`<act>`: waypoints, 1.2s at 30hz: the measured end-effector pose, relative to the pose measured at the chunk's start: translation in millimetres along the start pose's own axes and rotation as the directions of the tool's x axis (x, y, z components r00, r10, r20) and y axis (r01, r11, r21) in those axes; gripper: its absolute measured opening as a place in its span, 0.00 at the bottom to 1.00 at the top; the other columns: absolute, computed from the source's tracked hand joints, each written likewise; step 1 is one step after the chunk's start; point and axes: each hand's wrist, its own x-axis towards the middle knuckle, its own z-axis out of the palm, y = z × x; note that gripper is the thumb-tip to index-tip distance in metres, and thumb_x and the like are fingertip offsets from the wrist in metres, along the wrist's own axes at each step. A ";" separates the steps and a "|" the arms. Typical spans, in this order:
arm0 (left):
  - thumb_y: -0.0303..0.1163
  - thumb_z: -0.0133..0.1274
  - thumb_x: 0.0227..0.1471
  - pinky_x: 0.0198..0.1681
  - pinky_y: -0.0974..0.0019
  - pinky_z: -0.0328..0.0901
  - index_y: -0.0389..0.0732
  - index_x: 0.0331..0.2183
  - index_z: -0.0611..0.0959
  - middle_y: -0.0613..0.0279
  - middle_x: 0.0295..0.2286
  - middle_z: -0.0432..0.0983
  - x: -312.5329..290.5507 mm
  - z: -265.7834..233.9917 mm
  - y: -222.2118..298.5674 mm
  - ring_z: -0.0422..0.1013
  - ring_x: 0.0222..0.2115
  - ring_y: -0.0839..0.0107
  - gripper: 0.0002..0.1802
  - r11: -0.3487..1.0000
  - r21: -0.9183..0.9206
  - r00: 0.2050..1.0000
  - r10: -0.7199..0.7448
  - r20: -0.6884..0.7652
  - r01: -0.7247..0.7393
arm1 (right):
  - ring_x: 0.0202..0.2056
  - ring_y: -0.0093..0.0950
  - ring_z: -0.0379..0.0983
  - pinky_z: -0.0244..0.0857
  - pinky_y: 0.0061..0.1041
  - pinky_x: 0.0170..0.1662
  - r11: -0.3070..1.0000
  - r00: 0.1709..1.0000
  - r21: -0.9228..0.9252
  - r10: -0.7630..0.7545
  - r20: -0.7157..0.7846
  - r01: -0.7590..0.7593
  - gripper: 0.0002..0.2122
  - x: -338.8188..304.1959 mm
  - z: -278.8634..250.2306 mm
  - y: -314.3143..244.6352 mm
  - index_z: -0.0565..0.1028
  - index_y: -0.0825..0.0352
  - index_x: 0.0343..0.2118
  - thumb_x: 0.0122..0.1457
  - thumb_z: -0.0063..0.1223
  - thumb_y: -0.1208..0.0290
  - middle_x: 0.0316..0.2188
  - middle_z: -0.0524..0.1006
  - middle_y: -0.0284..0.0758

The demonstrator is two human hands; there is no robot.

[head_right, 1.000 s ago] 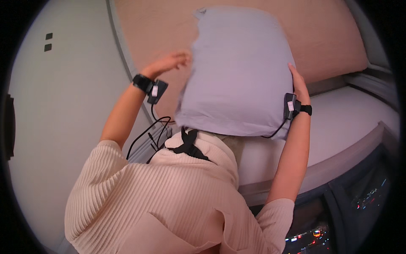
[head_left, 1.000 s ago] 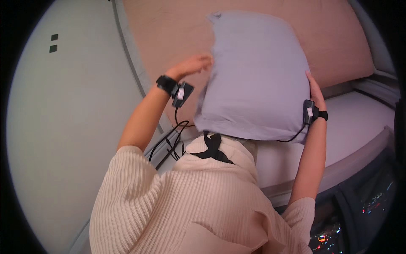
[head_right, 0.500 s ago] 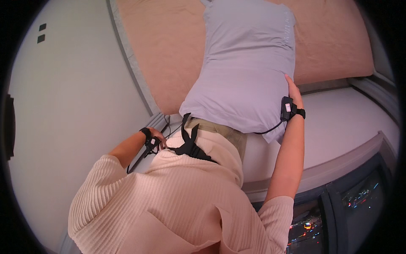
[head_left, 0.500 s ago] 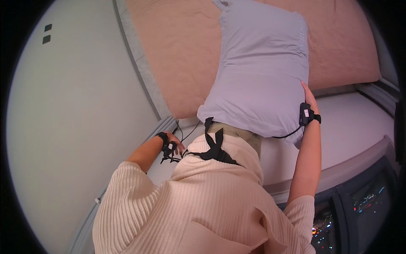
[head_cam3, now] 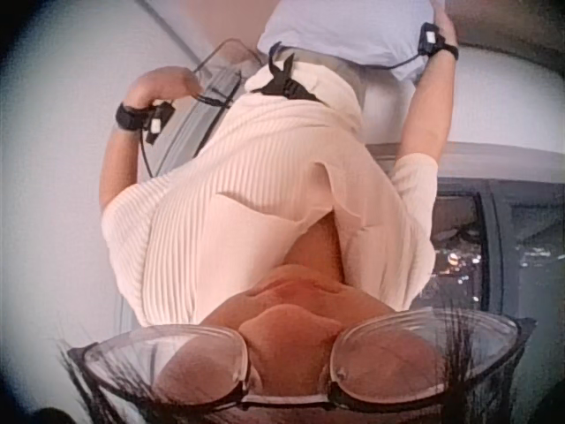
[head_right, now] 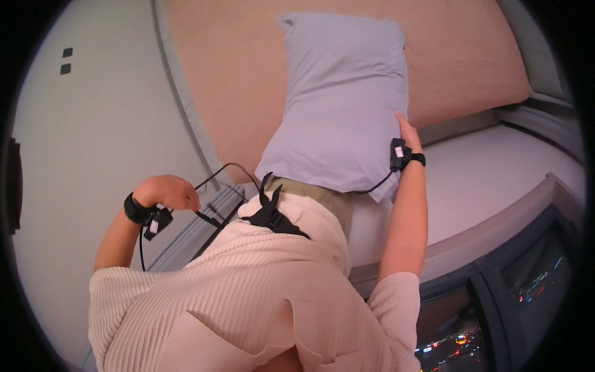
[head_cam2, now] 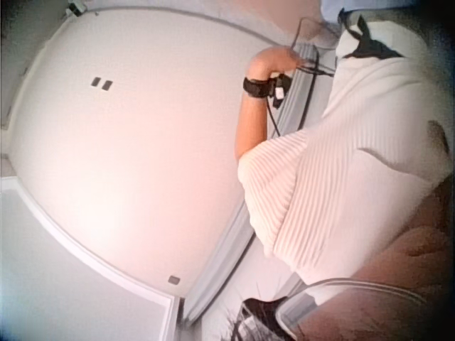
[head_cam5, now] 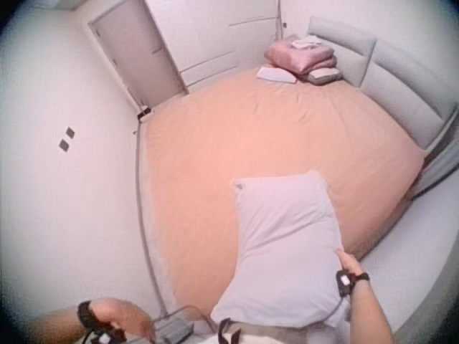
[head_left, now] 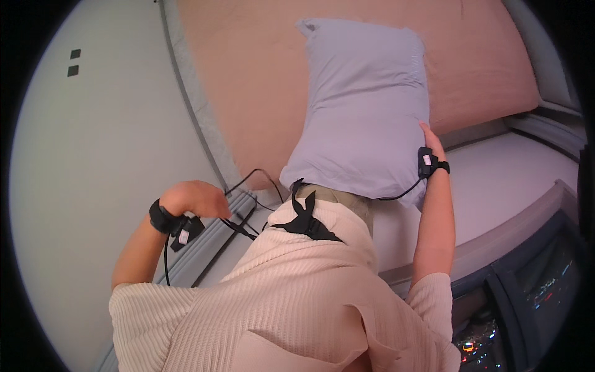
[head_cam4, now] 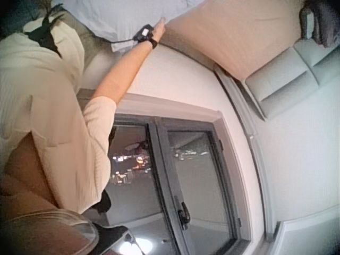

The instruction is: The recorder puts a light blue pillowcase onto a rectangular grey pillow while standing by a bed.

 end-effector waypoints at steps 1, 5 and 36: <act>0.43 0.49 0.51 0.41 0.61 0.66 0.40 0.35 0.84 0.55 0.33 0.80 -13.2 -36.6 59.9 0.74 0.36 0.58 0.17 0.994 0.023 0.993 -0.109 -0.035 0.110 | 0.46 0.32 0.70 0.62 0.28 0.50 1.000 0.999 0.010 0.029 -0.038 -0.028 0.38 0.7 -9.8 1.3 0.70 0.81 0.49 0.47 0.59 0.46 0.47 0.74 0.42; 0.43 0.47 0.55 0.44 0.61 0.66 0.42 0.46 0.79 0.54 0.42 0.77 12.3 -82.8 99.9 0.73 0.40 0.57 0.21 0.989 -0.132 0.943 -0.102 -0.316 0.062 | 0.46 0.31 0.69 0.62 0.29 0.50 0.997 0.995 -0.026 -0.073 -0.063 0.071 0.37 -11.1 -23.7 -21.3 0.71 0.81 0.48 0.47 0.60 0.48 0.46 0.75 0.42; 0.64 0.56 0.44 0.54 0.62 0.59 0.36 0.60 0.61 0.57 0.54 0.65 342.4 -191.3 124.1 0.65 0.51 0.62 0.54 -0.189 -0.968 0.888 -0.456 -0.062 -0.164 | 0.42 0.30 0.71 0.65 0.29 0.47 0.998 0.962 -0.068 0.003 0.273 0.016 0.28 71.7 -78.9 -181.3 0.70 0.83 0.46 0.53 0.59 0.59 0.44 0.74 0.43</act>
